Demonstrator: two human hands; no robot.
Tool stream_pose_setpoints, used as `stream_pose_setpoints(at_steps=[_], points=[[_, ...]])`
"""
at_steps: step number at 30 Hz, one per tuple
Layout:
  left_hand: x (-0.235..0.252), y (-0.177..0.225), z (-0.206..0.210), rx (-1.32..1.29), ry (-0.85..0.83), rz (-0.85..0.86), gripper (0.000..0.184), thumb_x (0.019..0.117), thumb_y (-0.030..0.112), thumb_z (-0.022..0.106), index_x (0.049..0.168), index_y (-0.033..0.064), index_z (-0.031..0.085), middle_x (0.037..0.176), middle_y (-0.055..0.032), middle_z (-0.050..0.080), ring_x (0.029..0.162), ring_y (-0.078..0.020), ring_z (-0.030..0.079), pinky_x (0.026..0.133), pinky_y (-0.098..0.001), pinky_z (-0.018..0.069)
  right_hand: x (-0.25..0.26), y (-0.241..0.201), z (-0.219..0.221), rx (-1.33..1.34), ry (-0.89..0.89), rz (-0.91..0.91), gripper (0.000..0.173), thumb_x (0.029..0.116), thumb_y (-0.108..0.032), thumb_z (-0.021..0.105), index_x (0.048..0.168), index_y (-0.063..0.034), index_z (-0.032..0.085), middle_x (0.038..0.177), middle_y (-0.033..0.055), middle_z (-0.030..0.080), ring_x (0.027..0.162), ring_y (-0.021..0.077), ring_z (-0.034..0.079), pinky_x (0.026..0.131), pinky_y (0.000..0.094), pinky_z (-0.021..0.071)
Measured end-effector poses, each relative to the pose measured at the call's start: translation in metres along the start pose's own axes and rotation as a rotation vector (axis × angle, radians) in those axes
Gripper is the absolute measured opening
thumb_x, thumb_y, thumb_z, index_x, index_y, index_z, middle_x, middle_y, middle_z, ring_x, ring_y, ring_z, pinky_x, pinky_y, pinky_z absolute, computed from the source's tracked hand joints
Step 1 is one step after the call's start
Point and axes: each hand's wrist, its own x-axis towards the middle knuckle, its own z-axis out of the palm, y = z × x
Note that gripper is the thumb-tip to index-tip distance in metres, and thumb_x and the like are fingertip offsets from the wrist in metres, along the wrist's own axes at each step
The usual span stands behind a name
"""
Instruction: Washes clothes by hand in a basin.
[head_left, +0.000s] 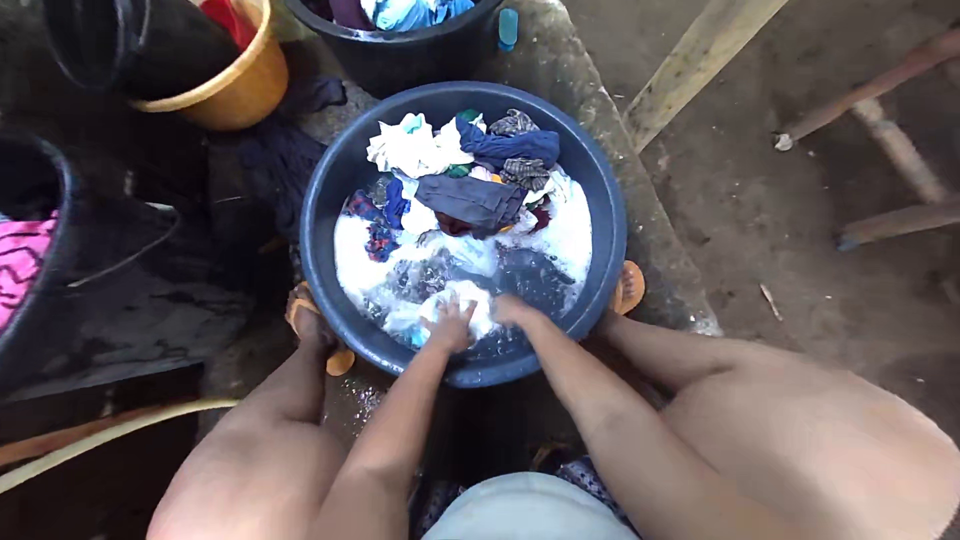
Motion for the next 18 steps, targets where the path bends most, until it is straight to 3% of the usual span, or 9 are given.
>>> stream_pose_setpoints(at_steps=[2, 4, 5, 7, 9, 11, 13, 16, 18], points=[[0.003, -0.006, 0.003, 0.019, -0.097, -0.043, 0.08, 0.0978, 0.03, 0.066, 0.165, 0.0232, 0.023, 0.168, -0.0247, 0.019, 0.151, -0.0523, 0.022, 0.11, -0.0805, 0.0253, -0.002, 0.003, -0.01, -0.049, -0.088, 0.003, 0.051, 0.1061, -0.026, 0.055, 0.144, 0.0068, 0.052, 0.15, 0.0315, 0.048, 0.144, 0.0458, 0.042, 0.118, 0.0644, 0.0301], [0.003, -0.019, 0.003, 0.061, -0.181, -0.099, 0.055, 0.1026, 0.031, 0.059, 0.146, -0.0014, 0.051, 0.149, -0.0301, 0.049, 0.138, -0.0482, 0.047, 0.109, -0.0681, 0.0391, -0.009, 0.01, -0.025, -0.026, -0.036, 0.073, 0.051, 0.1074, -0.027, 0.051, 0.146, 0.0061, 0.05, 0.155, 0.0303, 0.043, 0.149, 0.045, 0.035, 0.121, 0.0625, 0.025], [0.002, -0.021, 0.001, 0.116, -0.247, -0.12, 0.047, 0.1046, 0.03, 0.056, 0.136, -0.0055, 0.059, 0.143, -0.0288, 0.056, 0.136, -0.0458, 0.051, 0.109, -0.0661, 0.04, -0.011, 0.012, -0.027, 0.018, 0.028, 0.121, 0.052, 0.1074, -0.029, 0.05, 0.148, 0.0032, 0.049, 0.156, 0.0285, 0.042, 0.149, 0.0438, 0.034, 0.121, 0.0616, 0.0257], [-0.002, -0.019, -0.002, 0.177, -0.348, -0.149, 0.044, 0.1052, 0.031, 0.054, 0.128, -0.0042, 0.065, 0.14, -0.0257, 0.059, 0.135, -0.0431, 0.053, 0.109, -0.0663, 0.0392, -0.017, 0.001, -0.012, 0.006, 0.115, 0.157, 0.049, 0.1055, -0.031, 0.054, 0.145, -0.002, 0.055, 0.152, 0.0271, 0.048, 0.144, 0.0457, 0.042, 0.116, 0.0672, 0.0305], [-0.003, -0.016, -0.009, 0.169, -0.363, -0.135, 0.046, 0.1027, 0.035, 0.058, 0.125, -0.0035, 0.068, 0.138, -0.0257, 0.061, 0.133, -0.043, 0.054, 0.108, -0.0671, 0.0394, -0.027, -0.021, 0.013, -0.081, 0.038, 0.121, 0.048, 0.1008, -0.022, 0.062, 0.142, 0.0026, 0.057, 0.15, 0.0306, 0.049, 0.142, 0.0502, 0.042, 0.113, 0.0734, 0.0293], [-0.002, -0.02, -0.014, 0.156, -0.334, -0.061, 0.048, 0.1029, 0.035, 0.058, 0.125, -0.0063, 0.066, 0.136, -0.0287, 0.061, 0.132, -0.0454, 0.054, 0.108, -0.068, 0.0387, -0.037, -0.033, 0.025, -0.146, -0.052, 0.094, 0.046, 0.103, -0.02, 0.059, 0.142, 0.0041, 0.056, 0.151, 0.03, 0.048, 0.143, 0.0496, 0.042, 0.113, 0.0731, 0.0303], [-0.004, -0.017, -0.025, 0.093, -0.222, -0.029, 0.053, 0.1038, 0.035, 0.059, 0.137, -0.0069, 0.057, 0.142, -0.0312, 0.055, 0.136, -0.0476, 0.049, 0.112, -0.0673, 0.036, -0.037, -0.03, 0.019, -0.107, -0.003, 0.031, 0.043, 0.1044, -0.022, 0.056, 0.141, 0.0012, 0.058, 0.151, 0.0284, 0.049, 0.143, 0.0474, 0.043, 0.113, 0.0705, 0.0331], [-0.016, -0.006, -0.048, -0.11, -0.006, 0.164, 0.064, 0.0987, 0.023, 0.069, 0.153, 0.0009, 0.043, 0.147, -0.0287, 0.052, 0.139, -0.0443, 0.049, 0.116, -0.0624, 0.0359, -0.051, -0.041, -0.016, 0.172, 0.188, -0.273, 0.035, 0.1065, -0.015, 0.051, 0.127, 0.0114, 0.061, 0.13, 0.0338, 0.06, 0.127, 0.0456, 0.056, 0.109, 0.0605, 0.0395], [-0.045, 0.008, -0.071, -0.376, 0.077, 0.366, 0.047, 0.0986, 0.015, 0.068, 0.139, -0.0042, 0.055, 0.129, -0.0237, 0.064, 0.119, -0.0298, 0.063, 0.107, -0.0482, 0.0476, -0.094, -0.063, -0.054, 0.256, 0.246, -0.469, 0.034, 0.1085, -0.013, 0.046, 0.121, 0.0151, 0.061, 0.12, 0.0343, 0.063, 0.118, 0.0425, 0.06, 0.106, 0.0553, 0.0422]])
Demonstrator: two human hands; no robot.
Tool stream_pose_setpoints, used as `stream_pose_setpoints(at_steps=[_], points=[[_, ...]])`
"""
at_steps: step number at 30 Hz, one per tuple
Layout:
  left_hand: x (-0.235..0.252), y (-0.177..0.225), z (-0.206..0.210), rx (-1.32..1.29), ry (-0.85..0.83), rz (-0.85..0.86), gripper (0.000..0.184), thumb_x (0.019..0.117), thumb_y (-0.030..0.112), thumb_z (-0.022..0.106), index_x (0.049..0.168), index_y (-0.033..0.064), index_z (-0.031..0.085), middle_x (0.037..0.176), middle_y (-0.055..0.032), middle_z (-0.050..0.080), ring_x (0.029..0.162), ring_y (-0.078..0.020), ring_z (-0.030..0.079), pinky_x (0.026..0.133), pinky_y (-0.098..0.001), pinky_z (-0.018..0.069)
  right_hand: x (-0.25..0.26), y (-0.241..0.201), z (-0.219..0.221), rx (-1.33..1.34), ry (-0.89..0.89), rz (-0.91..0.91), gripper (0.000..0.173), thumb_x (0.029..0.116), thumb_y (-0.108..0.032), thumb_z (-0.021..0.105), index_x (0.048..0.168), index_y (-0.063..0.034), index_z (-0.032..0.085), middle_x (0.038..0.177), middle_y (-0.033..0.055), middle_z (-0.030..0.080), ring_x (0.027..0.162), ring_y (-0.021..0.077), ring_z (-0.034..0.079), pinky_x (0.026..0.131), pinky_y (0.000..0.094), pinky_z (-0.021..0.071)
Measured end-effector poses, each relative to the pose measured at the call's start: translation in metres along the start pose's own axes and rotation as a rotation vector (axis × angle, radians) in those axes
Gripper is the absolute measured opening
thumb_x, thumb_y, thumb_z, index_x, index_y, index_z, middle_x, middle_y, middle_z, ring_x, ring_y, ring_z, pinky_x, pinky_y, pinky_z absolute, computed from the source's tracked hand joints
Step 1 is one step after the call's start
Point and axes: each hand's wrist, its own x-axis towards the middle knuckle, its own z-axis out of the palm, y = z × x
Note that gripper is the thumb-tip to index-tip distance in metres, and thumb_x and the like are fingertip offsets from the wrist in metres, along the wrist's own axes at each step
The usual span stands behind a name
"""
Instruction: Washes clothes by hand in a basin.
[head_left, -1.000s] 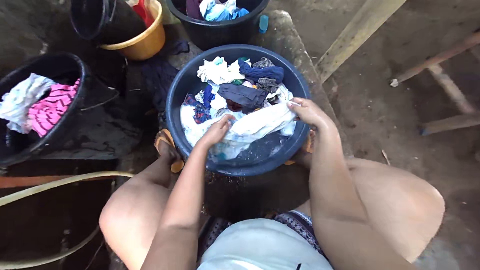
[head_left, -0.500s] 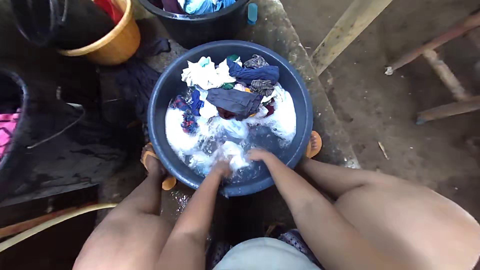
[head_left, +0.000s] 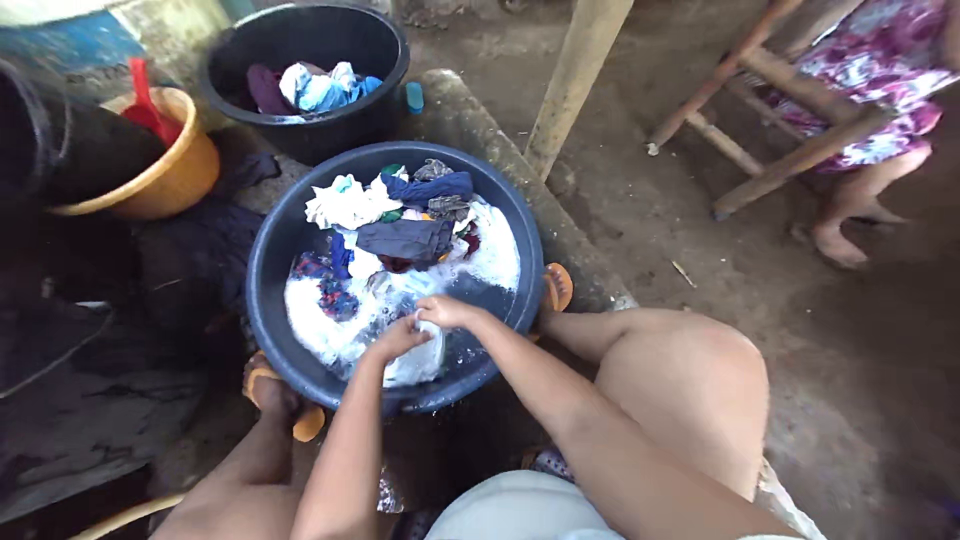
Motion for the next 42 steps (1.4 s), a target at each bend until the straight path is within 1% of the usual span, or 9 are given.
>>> stream_pose_setpoints(at_steps=[6, 12, 15, 18, 20, 25, 30, 37, 42], points=[[-0.094, 0.106, -0.08, -0.047, 0.399, 0.496, 0.013, 0.0913, 0.005, 0.071, 0.101, -0.0037, 0.07, 0.086, -0.0017, 0.072, 0.075, -0.0014, 0.065, 0.074, -0.0252, 0.0571, -0.072, -0.111, -0.08, 0.054, 0.353, -0.686, 0.02, 0.1024, -0.009, 0.055, 0.096, 0.0081, 0.064, 0.085, 0.0132, 0.064, 0.08, 0.0152, 0.062, 0.076, 0.0346, 0.0524], [-0.148, 0.183, -0.145, 0.483, 0.718, 0.89, 0.029, 0.103, 0.023, 0.059, 0.096, -0.0016, 0.074, 0.091, -0.0063, 0.063, 0.09, -0.0047, 0.057, 0.085, -0.0205, 0.0457, -0.11, -0.178, -0.13, -0.293, 0.75, -0.96, 0.023, 0.0987, -0.021, 0.065, 0.087, -0.0018, 0.07, 0.086, 0.01, 0.061, 0.082, 0.0183, 0.061, 0.074, 0.035, 0.0507], [-0.13, 0.173, -0.139, 0.424, 0.73, 0.849, 0.024, 0.1006, 0.02, 0.062, 0.102, -0.001, 0.075, 0.095, -0.0075, 0.068, 0.09, -0.0042, 0.061, 0.086, -0.0213, 0.0496, -0.091, -0.158, -0.126, -0.054, 0.6, -1.067, 0.016, 0.0956, -0.013, 0.067, 0.093, 0.0032, 0.071, 0.102, 0.0127, 0.069, 0.1, 0.0167, 0.065, 0.09, 0.0339, 0.0535], [-0.083, 0.118, -0.109, 0.27, 0.591, 0.624, 0.019, 0.0964, 0.016, 0.067, 0.095, -0.0017, 0.073, 0.088, -0.008, 0.071, 0.078, -0.0093, 0.065, 0.077, -0.0329, 0.0564, -0.048, -0.09, -0.099, 0.181, 0.349, -0.859, 0.014, 0.0939, -0.009, 0.065, 0.09, 0.0047, 0.064, 0.086, 0.0055, 0.065, 0.08, 0.0053, 0.061, 0.076, 0.025, 0.0527], [-0.045, 0.067, -0.074, 0.243, 0.521, 0.366, 0.021, 0.0975, 0.018, 0.07, 0.1, -0.0029, 0.073, 0.088, -0.0168, 0.072, 0.08, -0.0274, 0.069, 0.079, -0.0526, 0.0568, -0.016, -0.03, -0.069, 0.141, 0.301, -0.592, 0.018, 0.0972, -0.009, 0.063, 0.093, 0.0091, 0.063, 0.086, 0.0143, 0.063, 0.08, 0.0175, 0.061, 0.077, 0.0369, 0.0522], [0.017, -0.028, 0.009, 0.381, 0.088, -0.139, 0.037, 0.1057, 0.029, 0.056, 0.132, 0.005, 0.066, 0.124, -0.0215, 0.069, 0.121, -0.0392, 0.064, 0.105, -0.0628, 0.0453, 0.022, 0.08, 0.025, -0.134, -0.042, 0.009, 0.041, 0.1066, -0.028, 0.056, 0.135, 0.0005, 0.063, 0.136, 0.0271, 0.062, 0.133, 0.0423, 0.055, 0.114, 0.0635, 0.0362], [0.03, -0.073, 0.053, 0.537, -0.192, -0.18, 0.035, 0.1049, 0.019, 0.054, 0.135, 0.005, 0.064, 0.143, -0.0211, 0.059, 0.136, -0.0416, 0.053, 0.109, -0.0648, 0.0414, 0.022, 0.102, 0.079, -0.38, -0.315, 0.168, 0.04, 0.1004, -0.012, 0.06, 0.139, -0.0052, 0.061, 0.143, 0.0322, 0.052, 0.136, 0.0502, 0.048, 0.109, 0.0693, 0.0384], [0.019, -0.036, 0.027, 0.304, -0.162, -0.177, 0.04, 0.1063, 0.019, 0.054, 0.136, -0.0077, 0.057, 0.129, -0.0312, 0.062, 0.125, -0.0446, 0.059, 0.11, -0.0611, 0.0418, 0.026, 0.054, 0.048, -0.162, -0.276, 0.136, 0.04, 0.1009, -0.016, 0.064, 0.132, 0.0091, 0.061, 0.134, 0.0329, 0.059, 0.13, 0.0452, 0.055, 0.111, 0.0615, 0.039], [-0.042, 0.081, -0.074, 0.166, 0.189, 0.279, 0.023, 0.1037, 0.013, 0.059, 0.107, -0.0074, 0.068, 0.093, -0.0183, 0.069, 0.084, -0.0245, 0.066, 0.082, -0.046, 0.0545, 0.006, -0.002, -0.026, 0.494, 0.022, -0.406, 0.032, 0.0925, -0.002, 0.056, 0.122, 0.0108, 0.058, 0.104, 0.012, 0.067, 0.092, 0.0108, 0.062, 0.087, 0.0321, 0.0539]])
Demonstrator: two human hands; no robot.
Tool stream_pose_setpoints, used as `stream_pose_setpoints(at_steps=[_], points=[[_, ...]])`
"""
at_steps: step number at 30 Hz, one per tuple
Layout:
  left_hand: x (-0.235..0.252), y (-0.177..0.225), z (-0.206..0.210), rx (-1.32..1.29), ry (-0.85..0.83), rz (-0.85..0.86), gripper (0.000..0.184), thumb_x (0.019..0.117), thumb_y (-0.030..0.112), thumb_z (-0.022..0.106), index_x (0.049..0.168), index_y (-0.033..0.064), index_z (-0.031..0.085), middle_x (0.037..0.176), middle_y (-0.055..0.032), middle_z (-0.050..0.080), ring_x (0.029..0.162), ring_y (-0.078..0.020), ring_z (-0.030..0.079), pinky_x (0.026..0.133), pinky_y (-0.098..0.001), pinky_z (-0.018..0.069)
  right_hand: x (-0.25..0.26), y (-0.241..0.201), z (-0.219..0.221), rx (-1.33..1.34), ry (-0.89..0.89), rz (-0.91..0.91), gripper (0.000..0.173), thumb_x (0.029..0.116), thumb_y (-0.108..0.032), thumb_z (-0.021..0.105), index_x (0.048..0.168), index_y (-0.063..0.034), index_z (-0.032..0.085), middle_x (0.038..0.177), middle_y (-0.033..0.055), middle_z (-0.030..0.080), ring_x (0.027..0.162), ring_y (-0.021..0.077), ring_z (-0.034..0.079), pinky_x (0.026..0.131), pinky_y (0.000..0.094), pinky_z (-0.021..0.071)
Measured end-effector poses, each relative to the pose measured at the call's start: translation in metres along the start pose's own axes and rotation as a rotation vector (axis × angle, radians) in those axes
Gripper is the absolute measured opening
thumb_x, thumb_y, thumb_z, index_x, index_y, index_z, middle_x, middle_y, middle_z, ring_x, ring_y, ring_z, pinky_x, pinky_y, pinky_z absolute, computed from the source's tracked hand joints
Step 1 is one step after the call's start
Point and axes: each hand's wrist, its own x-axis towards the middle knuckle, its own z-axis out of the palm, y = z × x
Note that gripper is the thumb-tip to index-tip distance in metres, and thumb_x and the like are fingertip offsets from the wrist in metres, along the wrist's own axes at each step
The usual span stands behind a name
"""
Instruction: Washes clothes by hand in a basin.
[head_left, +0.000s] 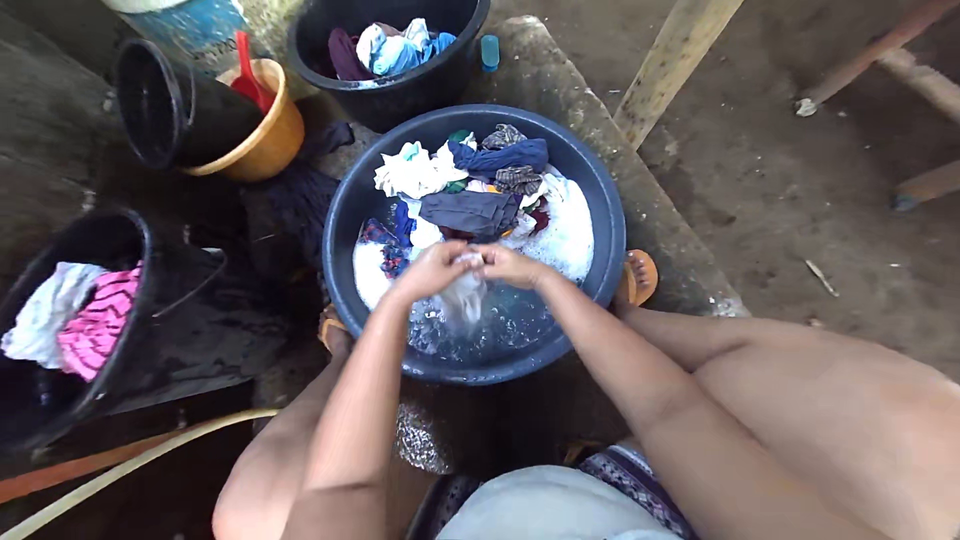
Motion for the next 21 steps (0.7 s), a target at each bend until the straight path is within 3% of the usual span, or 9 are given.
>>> stream_pose_setpoints(at_steps=[3, 6, 7, 9, 10, 13, 16, 18, 21], points=[[-0.028, 0.07, -0.061, 0.038, 0.157, 0.312, 0.018, 0.0993, 0.017, 0.062, 0.092, 0.0021, 0.069, 0.077, 0.0025, 0.064, 0.067, 0.0005, 0.058, 0.064, -0.0214, 0.0517, 0.002, -0.072, 0.002, 0.119, -0.169, -0.309, 0.038, 0.0918, -0.025, 0.063, 0.12, 0.0, 0.062, 0.102, -0.0073, 0.072, 0.093, -0.0033, 0.066, 0.085, 0.0232, 0.0569], [-0.06, 0.123, -0.112, -0.038, 0.292, 0.554, 0.012, 0.1009, 0.02, 0.06, 0.09, 0.0224, 0.066, 0.079, 0.0209, 0.063, 0.071, 0.0101, 0.059, 0.065, -0.0107, 0.051, -0.003, -0.117, 0.005, -0.174, -0.231, -0.302, 0.037, 0.0883, -0.021, 0.07, 0.11, 0.0076, 0.065, 0.096, 0.0037, 0.072, 0.088, 0.0021, 0.068, 0.084, 0.0257, 0.0586], [-0.07, 0.133, -0.125, -0.082, 0.329, 0.622, 0.013, 0.1016, 0.022, 0.061, 0.093, 0.0301, 0.066, 0.084, 0.0251, 0.065, 0.075, 0.0107, 0.06, 0.068, -0.0101, 0.052, -0.003, -0.119, 0.003, -0.341, -0.237, -0.242, 0.039, 0.0881, -0.023, 0.074, 0.112, 0.0074, 0.067, 0.1, 0.0098, 0.073, 0.094, 0.01, 0.07, 0.092, 0.0325, 0.0573], [-0.086, 0.136, -0.145, -0.138, 0.391, 0.724, 0.012, 0.0997, 0.027, 0.063, 0.098, 0.0382, 0.067, 0.089, 0.0282, 0.067, 0.08, 0.0104, 0.063, 0.072, -0.0104, 0.0532, -0.002, -0.113, -0.003, -0.666, -0.214, -0.071, 0.05, 0.0907, -0.029, 0.078, 0.124, 0.0068, 0.068, 0.117, 0.0219, 0.072, 0.118, 0.0319, 0.064, 0.119, 0.0566, 0.0294], [-0.091, 0.126, -0.149, -0.19, 0.402, 0.756, 0.008, 0.098, 0.031, 0.067, 0.097, 0.0386, 0.069, 0.089, 0.0265, 0.068, 0.08, 0.0085, 0.064, 0.073, -0.0124, 0.0547, -0.003, -0.104, -0.01, -0.794, -0.152, -0.048, 0.049, 0.091, -0.032, 0.078, 0.122, 0.0048, 0.07, 0.115, 0.0229, 0.072, 0.119, 0.0376, 0.064, 0.12, 0.0674, 0.02], [-0.08, 0.071, -0.13, -0.512, 0.438, 0.767, 0.006, 0.0912, 0.036, 0.073, 0.088, 0.0379, 0.068, 0.087, 0.0202, 0.068, 0.084, 0.0028, 0.065, 0.078, -0.0189, 0.0548, -0.019, -0.094, -0.047, -0.98, 0.146, -0.073, 0.043, 0.0912, -0.034, 0.077, 0.11, 0.0042, 0.074, 0.103, 0.0245, 0.074, 0.108, 0.0436, 0.067, 0.112, 0.0753, 0.0239], [-0.049, -0.006, -0.066, -0.862, 0.414, 0.455, 0.013, 0.09, 0.046, 0.071, 0.092, 0.0332, 0.074, 0.113, 0.0113, 0.072, 0.108, -0.0074, 0.067, 0.095, -0.0309, 0.0565, -0.034, -0.083, -0.086, -1.023, 0.315, -0.012, 0.033, 0.0936, -0.031, 0.073, 0.106, -0.0005, 0.072, 0.096, 0.022, 0.073, 0.097, 0.0431, 0.069, 0.098, 0.073, 0.0369], [-0.023, -0.062, -0.002, -0.769, 0.399, 0.046, 0.019, 0.0948, 0.035, 0.053, 0.095, 0.0209, 0.066, 0.102, 0.007, 0.071, 0.092, -0.0066, 0.067, 0.078, -0.0311, 0.0581, -0.031, -0.05, -0.095, -0.992, 0.285, 0.127, 0.03, 0.0931, -0.025, 0.073, 0.116, -0.0059, 0.072, 0.106, 0.0232, 0.073, 0.104, 0.0464, 0.068, 0.095, 0.075, 0.0414], [0.02, -0.115, 0.085, -0.325, 0.016, -0.367, 0.038, 0.1046, 0.021, 0.056, 0.134, -0.0024, 0.052, 0.113, -0.0207, 0.065, 0.099, -0.0262, 0.065, 0.089, -0.0446, 0.054, -0.022, 0.038, -0.081, -0.898, 0.063, 0.362, 0.029, 0.0917, -0.011, 0.074, 0.12, -0.0071, 0.073, 0.117, 0.0257, 0.07, 0.116, 0.0496, 0.063, 0.097, 0.078, 0.0408]])
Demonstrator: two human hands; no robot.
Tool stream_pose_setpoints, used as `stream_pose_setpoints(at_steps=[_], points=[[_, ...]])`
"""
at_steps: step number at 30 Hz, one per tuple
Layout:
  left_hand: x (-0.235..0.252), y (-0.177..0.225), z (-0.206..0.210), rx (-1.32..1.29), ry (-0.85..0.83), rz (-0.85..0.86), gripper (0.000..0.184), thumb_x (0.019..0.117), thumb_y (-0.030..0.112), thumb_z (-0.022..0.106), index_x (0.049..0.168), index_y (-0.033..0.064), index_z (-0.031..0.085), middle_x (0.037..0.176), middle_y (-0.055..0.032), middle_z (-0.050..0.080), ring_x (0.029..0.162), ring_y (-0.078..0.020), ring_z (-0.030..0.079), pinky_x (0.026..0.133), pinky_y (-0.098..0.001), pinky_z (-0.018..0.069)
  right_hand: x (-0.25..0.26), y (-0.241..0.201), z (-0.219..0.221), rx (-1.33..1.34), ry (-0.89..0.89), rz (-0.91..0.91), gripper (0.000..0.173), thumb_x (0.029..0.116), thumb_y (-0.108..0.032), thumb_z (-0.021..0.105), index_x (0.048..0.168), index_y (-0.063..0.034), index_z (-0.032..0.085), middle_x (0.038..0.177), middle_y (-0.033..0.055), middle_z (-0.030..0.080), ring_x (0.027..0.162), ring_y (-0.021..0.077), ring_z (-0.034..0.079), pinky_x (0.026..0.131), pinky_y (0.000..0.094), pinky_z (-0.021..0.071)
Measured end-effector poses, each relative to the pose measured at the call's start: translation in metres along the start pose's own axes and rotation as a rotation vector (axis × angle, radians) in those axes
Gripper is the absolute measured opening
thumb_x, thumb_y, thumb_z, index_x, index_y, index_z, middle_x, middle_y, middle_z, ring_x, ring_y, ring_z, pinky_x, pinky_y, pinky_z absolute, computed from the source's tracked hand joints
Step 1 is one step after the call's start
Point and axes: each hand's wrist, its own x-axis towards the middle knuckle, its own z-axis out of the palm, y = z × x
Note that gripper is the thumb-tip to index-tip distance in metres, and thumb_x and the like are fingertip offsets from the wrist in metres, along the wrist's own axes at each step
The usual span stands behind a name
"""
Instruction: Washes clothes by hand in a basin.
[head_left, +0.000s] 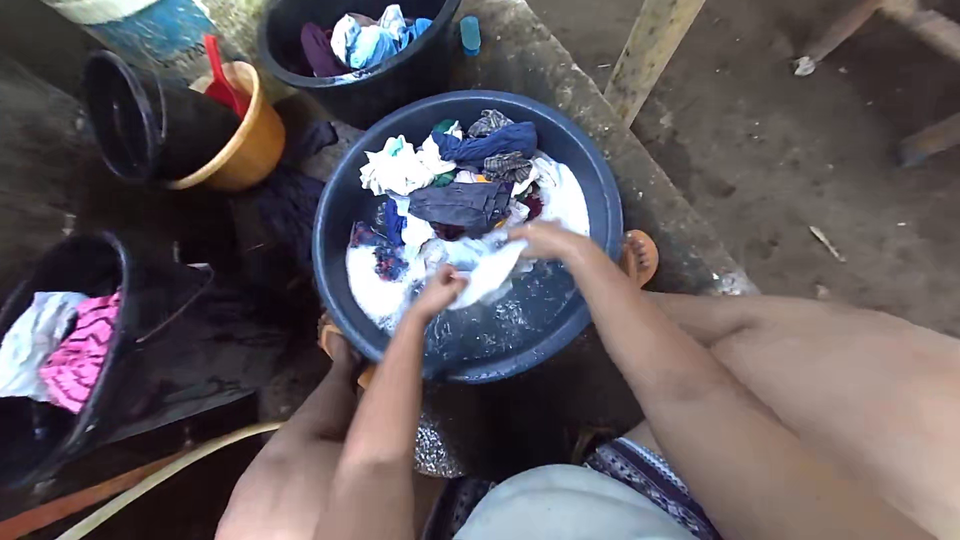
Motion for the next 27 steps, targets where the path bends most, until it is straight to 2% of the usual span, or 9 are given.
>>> stream_pose_setpoints(at_steps=[4, 8, 10, 14, 17, 19, 21, 24, 27], points=[[0.022, -0.037, 0.064, 0.51, -0.281, -0.026, 0.062, 0.0974, 0.035, 0.068, 0.15, 0.0109, 0.048, 0.128, -0.0221, 0.067, 0.118, -0.0394, 0.065, 0.102, -0.0628, 0.0489, -0.004, -0.006, 0.089, -0.113, -0.483, 0.204, 0.038, 0.0976, -0.007, 0.064, 0.135, -0.0012, 0.064, 0.141, 0.0306, 0.057, 0.136, 0.0517, 0.048, 0.109, 0.0758, 0.0335], [0.002, -0.039, 0.086, 0.78, -0.408, -0.159, 0.068, 0.0977, 0.026, 0.065, 0.159, 0.0173, 0.037, 0.145, -0.023, 0.056, 0.133, -0.0453, 0.054, 0.104, -0.0688, 0.0442, -0.029, -0.034, 0.132, -0.051, -0.62, 0.317, 0.045, 0.107, -0.019, 0.052, 0.145, 0.0045, 0.052, 0.151, 0.0318, 0.047, 0.143, 0.051, 0.04, 0.116, 0.0717, 0.0279], [-0.007, -0.043, 0.083, 0.783, -0.466, -0.186, 0.064, 0.0984, 0.021, 0.064, 0.157, 0.0105, 0.04, 0.15, -0.0222, 0.052, 0.138, -0.0426, 0.051, 0.11, -0.0668, 0.04, -0.029, -0.042, 0.132, -0.089, -0.665, 0.286, 0.046, 0.1059, -0.016, 0.053, 0.147, 0.0045, 0.05, 0.151, 0.0323, 0.046, 0.143, 0.0511, 0.04, 0.115, 0.0722, 0.028], [-0.013, -0.037, 0.043, 0.622, -0.542, -0.101, 0.05, 0.0978, 0.022, 0.07, 0.138, -0.004, 0.057, 0.137, -0.0273, 0.06, 0.13, -0.0412, 0.057, 0.112, -0.0596, 0.0411, -0.015, -0.035, 0.08, -0.107, -0.683, 0.199, 0.042, 0.0977, -0.013, 0.067, 0.136, 0.0029, 0.062, 0.139, 0.0319, 0.057, 0.134, 0.0511, 0.051, 0.107, 0.074, 0.0365], [-0.047, 0.027, -0.002, 0.437, -0.462, -0.057, 0.057, 0.1005, 0.023, 0.068, 0.145, -0.0066, 0.048, 0.13, -0.032, 0.061, 0.119, -0.0413, 0.063, 0.107, -0.0558, 0.0464, -0.021, -0.037, 0.004, 0.106, -0.5, 0.139, 0.033, 0.1001, -0.009, 0.064, 0.13, 0.0065, 0.062, 0.128, 0.0336, 0.061, 0.121, 0.0499, 0.057, 0.099, 0.069, 0.0422], [-0.085, 0.084, -0.027, 0.364, -0.378, 0.113, 0.044, 0.1001, 0.018, 0.065, 0.137, -0.0043, 0.057, 0.12, -0.0227, 0.068, 0.108, -0.027, 0.068, 0.1, -0.0466, 0.0525, -0.041, -0.06, -0.054, 0.146, -0.337, 0.03, 0.027, 0.1001, -0.007, 0.064, 0.122, 0.0088, 0.064, 0.117, 0.0317, 0.065, 0.11, 0.0451, 0.062, 0.094, 0.0632, 0.0472], [-0.126, 0.138, -0.051, 0.406, -0.272, 0.327, 0.032, 0.0987, 0.017, 0.065, 0.123, -0.0043, 0.066, 0.107, -0.0149, 0.073, 0.095, -0.0157, 0.07, 0.09, -0.0383, 0.0569, -0.082, -0.105, -0.119, 0.114, -0.191, -0.114, 0.023, 0.1008, -0.012, 0.066, 0.113, 0.0069, 0.068, 0.107, 0.0244, 0.068, 0.101, 0.0355, 0.065, 0.094, 0.055, 0.0499], [-0.167, 0.179, -0.072, 0.369, -0.014, 0.714, 0.018, 0.0941, 0.022, 0.068, 0.088, 0.006, 0.072, 0.079, 0.0077, 0.067, 0.073, 0.008, 0.06, 0.069, -0.0144, 0.0519, -0.119, -0.132, -0.156, 0.167, 0.254, -0.516, 0.021, 0.0951, -0.021, 0.071, 0.089, -0.0014, 0.069, 0.078, 0.0083, 0.064, 0.075, 0.018, 0.061, 0.071, 0.041, 0.05], [-0.166, 0.187, -0.075, 0.06, 0.123, 0.867, 0.02, 0.0943, 0.04, 0.07, 0.079, 0.0272, 0.067, 0.099, 0.0168, 0.062, 0.097, 0.0052, 0.057, 0.083, -0.0143, 0.05, -0.114, -0.16, -0.146, 0.35, 0.678, -0.779, 0.019, 0.0939, -0.019, 0.071, 0.088, -0.0008, 0.069, 0.082, 0.0057, 0.064, 0.08, 0.0088, 0.06, 0.073, 0.0249, 0.0497]])
